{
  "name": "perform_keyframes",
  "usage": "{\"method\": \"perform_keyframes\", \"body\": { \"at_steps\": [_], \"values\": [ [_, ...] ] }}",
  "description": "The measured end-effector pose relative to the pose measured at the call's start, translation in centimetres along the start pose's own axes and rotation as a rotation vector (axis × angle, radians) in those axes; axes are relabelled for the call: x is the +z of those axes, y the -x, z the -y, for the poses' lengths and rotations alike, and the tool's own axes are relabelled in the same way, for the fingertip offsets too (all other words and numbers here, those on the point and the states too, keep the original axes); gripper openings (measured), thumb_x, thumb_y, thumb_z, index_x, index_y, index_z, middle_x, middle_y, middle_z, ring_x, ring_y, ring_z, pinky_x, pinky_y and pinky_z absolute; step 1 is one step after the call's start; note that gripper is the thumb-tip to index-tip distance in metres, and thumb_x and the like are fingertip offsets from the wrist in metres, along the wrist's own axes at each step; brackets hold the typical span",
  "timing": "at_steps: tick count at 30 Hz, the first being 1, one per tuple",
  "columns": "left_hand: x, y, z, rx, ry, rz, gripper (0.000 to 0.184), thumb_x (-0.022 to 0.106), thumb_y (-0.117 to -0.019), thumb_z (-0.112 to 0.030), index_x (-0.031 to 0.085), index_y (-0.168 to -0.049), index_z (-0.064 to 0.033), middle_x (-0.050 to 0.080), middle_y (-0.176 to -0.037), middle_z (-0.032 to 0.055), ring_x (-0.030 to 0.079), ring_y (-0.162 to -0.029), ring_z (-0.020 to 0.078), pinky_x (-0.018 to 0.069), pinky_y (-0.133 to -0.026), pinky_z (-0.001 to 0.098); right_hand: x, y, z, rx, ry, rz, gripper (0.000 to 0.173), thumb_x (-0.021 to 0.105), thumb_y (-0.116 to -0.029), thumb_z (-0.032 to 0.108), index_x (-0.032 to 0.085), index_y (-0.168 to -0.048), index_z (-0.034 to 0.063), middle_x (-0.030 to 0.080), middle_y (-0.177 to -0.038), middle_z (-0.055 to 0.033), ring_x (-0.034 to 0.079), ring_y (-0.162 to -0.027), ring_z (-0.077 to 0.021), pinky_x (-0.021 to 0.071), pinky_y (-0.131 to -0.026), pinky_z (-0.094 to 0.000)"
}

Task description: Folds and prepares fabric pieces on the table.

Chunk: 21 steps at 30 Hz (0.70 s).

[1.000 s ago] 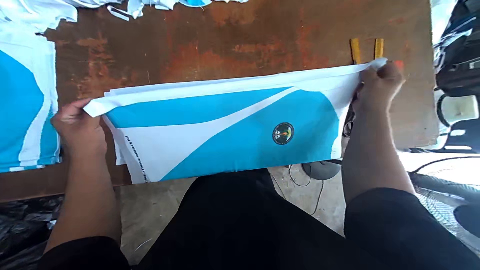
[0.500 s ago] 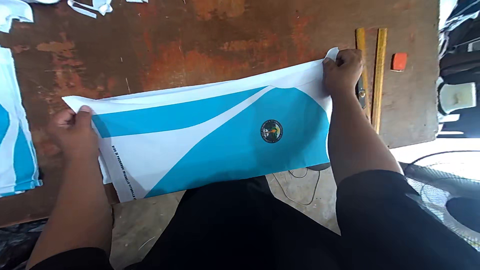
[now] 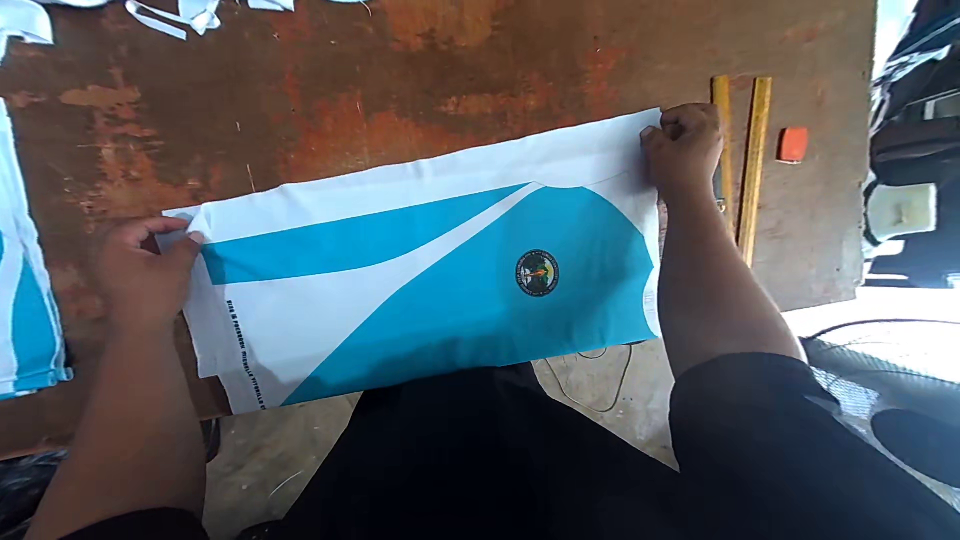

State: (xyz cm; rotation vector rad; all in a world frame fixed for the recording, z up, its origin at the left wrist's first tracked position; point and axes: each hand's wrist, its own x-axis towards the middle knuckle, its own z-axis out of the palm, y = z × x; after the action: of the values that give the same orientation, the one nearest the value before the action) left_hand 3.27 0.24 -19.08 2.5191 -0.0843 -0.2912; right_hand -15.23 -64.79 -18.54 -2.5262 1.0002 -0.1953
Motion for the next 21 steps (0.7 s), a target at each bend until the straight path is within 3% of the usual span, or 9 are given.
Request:
{"method": "perform_keyframes", "body": {
  "at_steps": [5, 11, 21],
  "values": [
    [0.4, -1.1, 0.1, -0.008, -0.073, -0.043, 0.035, 0.063, -0.1023, -0.028, 0.067, -0.12, 0.0011, 0.063, -0.121, 0.0285, 0.06, -0.107, 0.0383, 0.0449, -0.096, 0.0571, 0.1, -0.1, 0.2, 0.019, 0.0, 0.003, 0.034, 0.064, -0.0946, 0.029, 0.07, -0.117, 0.0041, 0.059, -0.133, -0.02, 0.052, -0.127, -0.034, 0.0365, -0.109, -0.0547],
    [0.0, -0.9, -1.2, -0.059, -0.073, -0.053, 0.042, 0.052, -0.1073, -0.031, 0.057, -0.129, 0.0038, 0.062, -0.119, 0.0308, 0.062, -0.108, 0.0405, 0.0465, -0.097, 0.0592, -0.2, -0.4, 0.3, 0.035, 0.03, 0.025, 0.036, 0.064, -0.0944, 0.03, 0.07, -0.119, 0.0038, 0.059, -0.134, -0.0215, 0.052, -0.128, -0.0362, 0.0372, -0.109, -0.0571],
    [-0.4, -2.2, -1.1, -0.074, -0.068, -0.105, 0.042, 0.051, -0.1068, -0.033, 0.057, -0.13, 0.002, 0.061, -0.126, 0.0273, 0.061, -0.114, 0.0331, 0.0463, -0.101, 0.0505, 0.3, -1.0, 1.1, 0.063, 0.039, 0.01, 0.034, 0.063, -0.0924, 0.03, 0.071, -0.116, 0.0068, 0.056, -0.137, -0.0192, 0.05, -0.13, -0.0339, 0.0359, -0.109, -0.0567]
  ]
}}
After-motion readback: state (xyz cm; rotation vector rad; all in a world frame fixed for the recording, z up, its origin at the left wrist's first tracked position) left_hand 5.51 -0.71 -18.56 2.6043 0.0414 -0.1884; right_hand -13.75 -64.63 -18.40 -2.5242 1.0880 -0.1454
